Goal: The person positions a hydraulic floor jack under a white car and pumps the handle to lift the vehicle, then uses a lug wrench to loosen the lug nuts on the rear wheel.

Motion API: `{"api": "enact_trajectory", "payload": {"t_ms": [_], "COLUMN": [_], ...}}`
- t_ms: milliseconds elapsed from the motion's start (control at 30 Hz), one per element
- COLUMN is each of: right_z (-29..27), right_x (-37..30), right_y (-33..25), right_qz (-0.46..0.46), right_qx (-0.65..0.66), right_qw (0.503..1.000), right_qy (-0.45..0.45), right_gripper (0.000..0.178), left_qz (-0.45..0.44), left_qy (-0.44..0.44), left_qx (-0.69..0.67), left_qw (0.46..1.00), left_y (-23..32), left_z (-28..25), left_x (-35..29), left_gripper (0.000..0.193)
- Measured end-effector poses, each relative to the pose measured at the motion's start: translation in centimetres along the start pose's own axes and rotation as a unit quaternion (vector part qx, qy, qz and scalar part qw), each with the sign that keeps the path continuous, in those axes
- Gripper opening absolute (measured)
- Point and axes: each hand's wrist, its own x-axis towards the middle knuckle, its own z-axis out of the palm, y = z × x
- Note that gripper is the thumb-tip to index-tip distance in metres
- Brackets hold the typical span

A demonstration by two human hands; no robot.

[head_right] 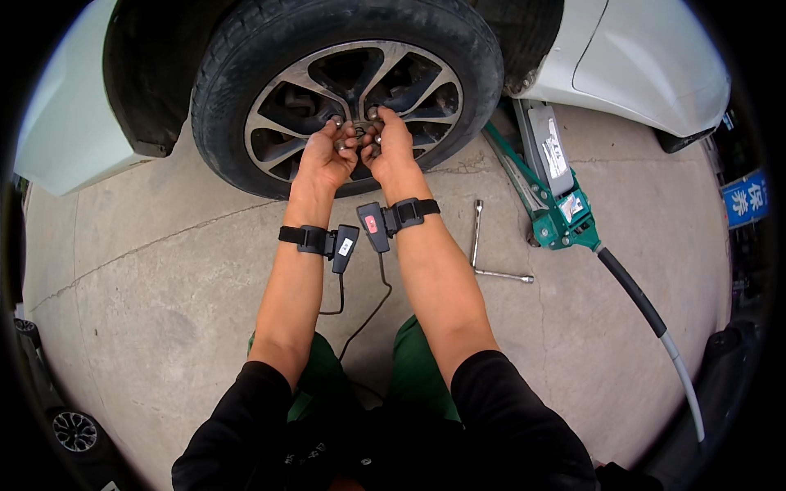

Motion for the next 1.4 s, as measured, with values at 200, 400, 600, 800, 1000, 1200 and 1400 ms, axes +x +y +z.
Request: {"api": "enact_trajectory", "payload": {"t_ms": [200,400,600,800,1000,1200,1400], "right_z": [0.0,-0.1,0.7,-0.3,0.0,-0.7,0.1], "right_x": [0.2,-0.1,-0.5,0.4,0.4,0.7,0.1], "right_y": [0.1,-0.2,0.3,-0.1,0.2,0.0,0.0], "right_qz": [-0.005,0.020,0.010,-0.009,-0.007,0.013,0.020], "right_qx": [-0.001,-0.029,-0.007,-0.030,-0.008,-0.004,-0.001], "right_qw": [1.000,0.999,1.000,1.000,1.000,1.000,1.000], "right_qy": [-0.014,-0.018,-0.008,0.003,-0.014,-0.011,0.008], "right_gripper": [0.030,0.032,0.032,0.029,0.025,0.028,0.031], "left_qz": [-0.023,0.014,-0.007,0.009,0.007,-0.017,0.009], "left_qy": [-0.005,-0.007,0.013,0.000,0.001,-0.020,-0.009], "left_qx": [0.035,0.011,0.036,-0.001,0.039,0.001,0.016], "left_qw": [0.999,1.000,0.999,1.000,0.999,1.000,1.000], "left_y": [0.0,-0.5,0.4,-0.6,0.2,-0.3,-0.1], "left_z": [0.8,0.4,-0.4,0.3,-0.4,0.8,-0.1], "left_x": [-0.7,-0.2,0.6,-0.1,0.6,-0.7,0.1], "left_gripper": [0.037,0.040,0.040,0.038,0.037,0.037,0.040]}}
